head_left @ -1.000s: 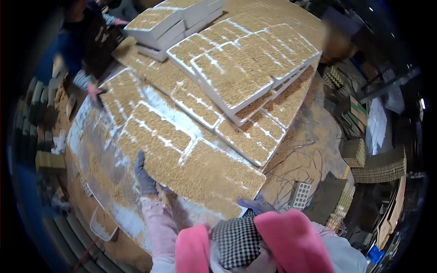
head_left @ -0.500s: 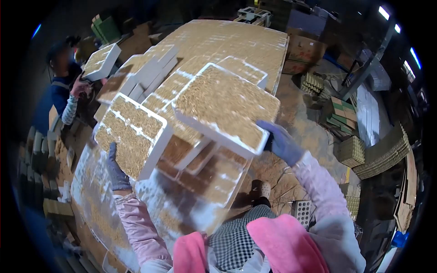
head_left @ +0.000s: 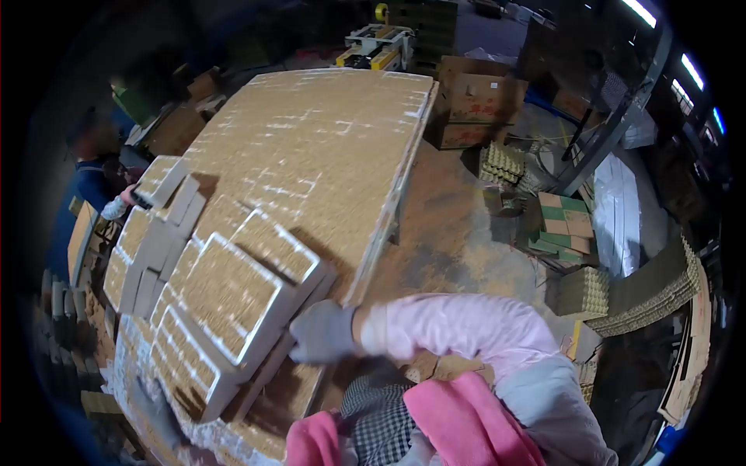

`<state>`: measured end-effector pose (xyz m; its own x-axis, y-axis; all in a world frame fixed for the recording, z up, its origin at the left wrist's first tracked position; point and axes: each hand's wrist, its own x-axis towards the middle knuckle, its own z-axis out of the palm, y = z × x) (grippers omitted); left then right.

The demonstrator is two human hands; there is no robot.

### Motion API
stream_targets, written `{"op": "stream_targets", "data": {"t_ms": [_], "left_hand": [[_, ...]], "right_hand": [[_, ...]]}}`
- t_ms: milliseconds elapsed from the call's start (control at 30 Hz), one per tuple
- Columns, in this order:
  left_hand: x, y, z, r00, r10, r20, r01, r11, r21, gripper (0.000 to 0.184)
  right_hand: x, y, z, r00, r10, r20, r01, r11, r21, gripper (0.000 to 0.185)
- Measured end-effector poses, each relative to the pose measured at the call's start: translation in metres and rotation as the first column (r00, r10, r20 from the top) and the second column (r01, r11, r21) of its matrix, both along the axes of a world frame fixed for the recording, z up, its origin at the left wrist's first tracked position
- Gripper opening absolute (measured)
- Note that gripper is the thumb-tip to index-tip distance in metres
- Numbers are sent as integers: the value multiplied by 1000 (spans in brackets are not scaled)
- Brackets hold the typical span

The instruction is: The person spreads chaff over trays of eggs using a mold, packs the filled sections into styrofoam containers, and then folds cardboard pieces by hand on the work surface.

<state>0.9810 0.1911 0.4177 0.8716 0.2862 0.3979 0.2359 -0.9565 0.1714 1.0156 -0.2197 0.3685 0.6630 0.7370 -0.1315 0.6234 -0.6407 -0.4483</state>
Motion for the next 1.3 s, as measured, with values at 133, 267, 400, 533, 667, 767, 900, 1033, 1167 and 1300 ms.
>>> {"op": "stream_targets", "data": {"t_ms": [133,267,400,533,667,767,900,1033,1167,1300], "left_hand": [[5,-159,36,997,-81,5,77,937,-340,28],[76,-327,5,656,-724,212,639,385,-666,19],[185,-467,-27,591,-764,-259,182,439,-880,22],[265,-570,-54,427,-879,-214,55,261,-964,33],[310,-630,-111,408,-877,-255,-152,210,-966,37],[322,-667,-155,423,-870,-252,203,362,-910,40],[354,-730,-221,636,-607,-477,-643,-75,-762,41],[356,-843,-267,907,-127,-402,-337,-791,-510,45],[392,-912,-299,698,517,-496,-40,-663,-747,37],[442,-930,-296,374,871,-320,-698,37,-715,88]], "right_hand": [[-15,-64,62,870,391,301,-82,717,-693,14],[31,-136,79,733,553,397,194,388,-901,21],[107,-220,113,780,489,391,367,149,-918,30],[177,-304,117,819,418,393,200,433,-879,33],[251,-418,120,911,352,217,-159,783,-601,37],[342,-541,113,980,177,87,-138,933,-333,41],[525,-743,5,821,-501,273,532,845,-50,52],[730,-904,-214,747,-662,56,665,745,-51,38],[728,-893,-238,699,-599,-390,691,707,152,39],[718,-899,-245,845,-467,261,489,872,-24,55]]}}
